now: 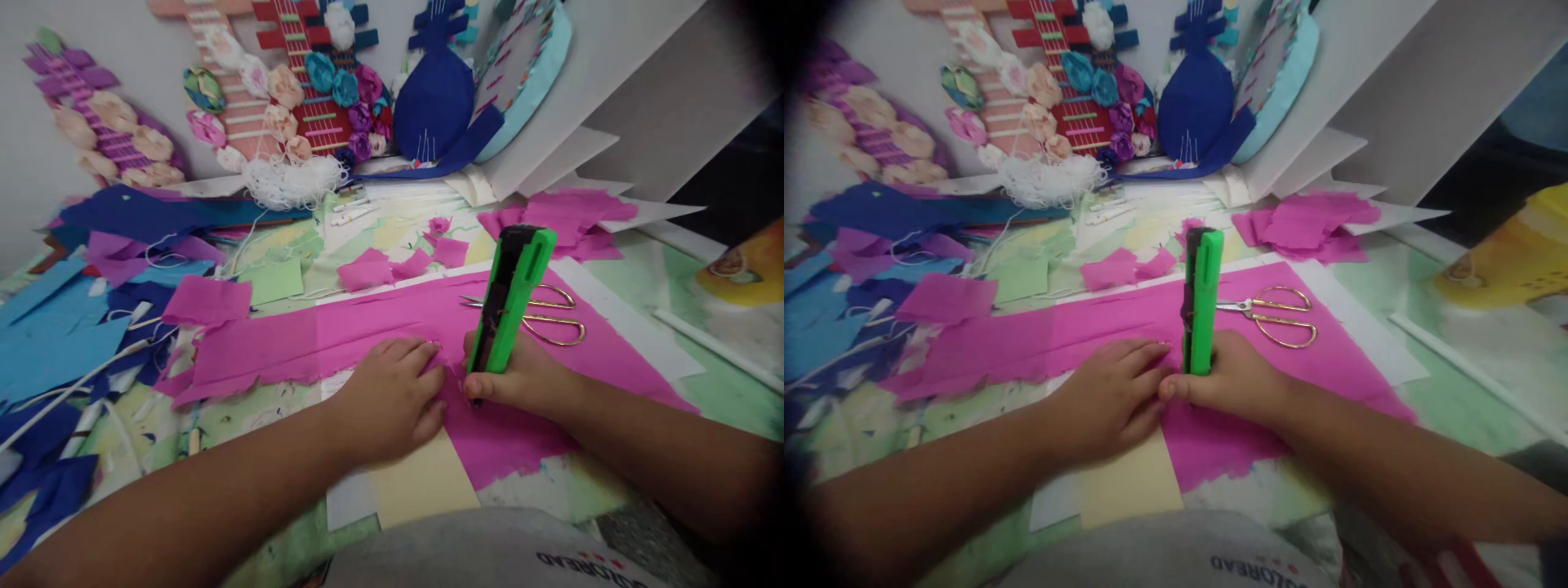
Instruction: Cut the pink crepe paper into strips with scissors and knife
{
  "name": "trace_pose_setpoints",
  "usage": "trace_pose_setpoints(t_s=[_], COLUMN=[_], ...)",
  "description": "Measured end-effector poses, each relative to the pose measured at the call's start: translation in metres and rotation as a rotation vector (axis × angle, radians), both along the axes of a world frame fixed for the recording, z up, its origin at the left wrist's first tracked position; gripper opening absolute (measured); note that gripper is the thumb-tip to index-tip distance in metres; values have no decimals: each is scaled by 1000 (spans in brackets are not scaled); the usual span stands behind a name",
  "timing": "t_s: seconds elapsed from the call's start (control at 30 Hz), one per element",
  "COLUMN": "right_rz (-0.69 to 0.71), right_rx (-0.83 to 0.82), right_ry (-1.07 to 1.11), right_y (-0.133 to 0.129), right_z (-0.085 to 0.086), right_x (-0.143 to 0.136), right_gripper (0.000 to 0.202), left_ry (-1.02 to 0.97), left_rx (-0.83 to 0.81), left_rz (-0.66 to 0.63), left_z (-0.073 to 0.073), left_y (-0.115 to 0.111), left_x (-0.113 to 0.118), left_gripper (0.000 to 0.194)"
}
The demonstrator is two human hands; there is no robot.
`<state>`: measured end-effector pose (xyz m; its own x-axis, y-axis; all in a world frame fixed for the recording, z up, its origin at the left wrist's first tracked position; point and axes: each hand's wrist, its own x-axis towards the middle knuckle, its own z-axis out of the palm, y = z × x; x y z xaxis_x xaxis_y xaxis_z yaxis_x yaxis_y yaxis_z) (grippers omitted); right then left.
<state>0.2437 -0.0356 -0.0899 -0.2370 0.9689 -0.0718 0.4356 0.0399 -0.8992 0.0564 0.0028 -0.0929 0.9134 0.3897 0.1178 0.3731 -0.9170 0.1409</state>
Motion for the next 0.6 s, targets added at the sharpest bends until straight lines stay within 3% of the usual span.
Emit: trace_pose_setpoints(t_s=[0.23, 0.43, 0.6], right_rz=[54, 102, 75], right_rx=[77, 318, 217], right_ry=[-192, -410, -404], right_y=[-6, -16, -14], right_z=[2, 10, 7], right_x=[-6, -14, -13], right_gripper=[34, 19, 21], left_ry=[-19, -55, -32], left_rx=[-23, -37, -26], left_rz=[-15, -30, -27], left_z=[0, -2, -1], left_y=[2, 4, 3], left_x=[1, 0, 0], left_gripper=[33, 26, 28])
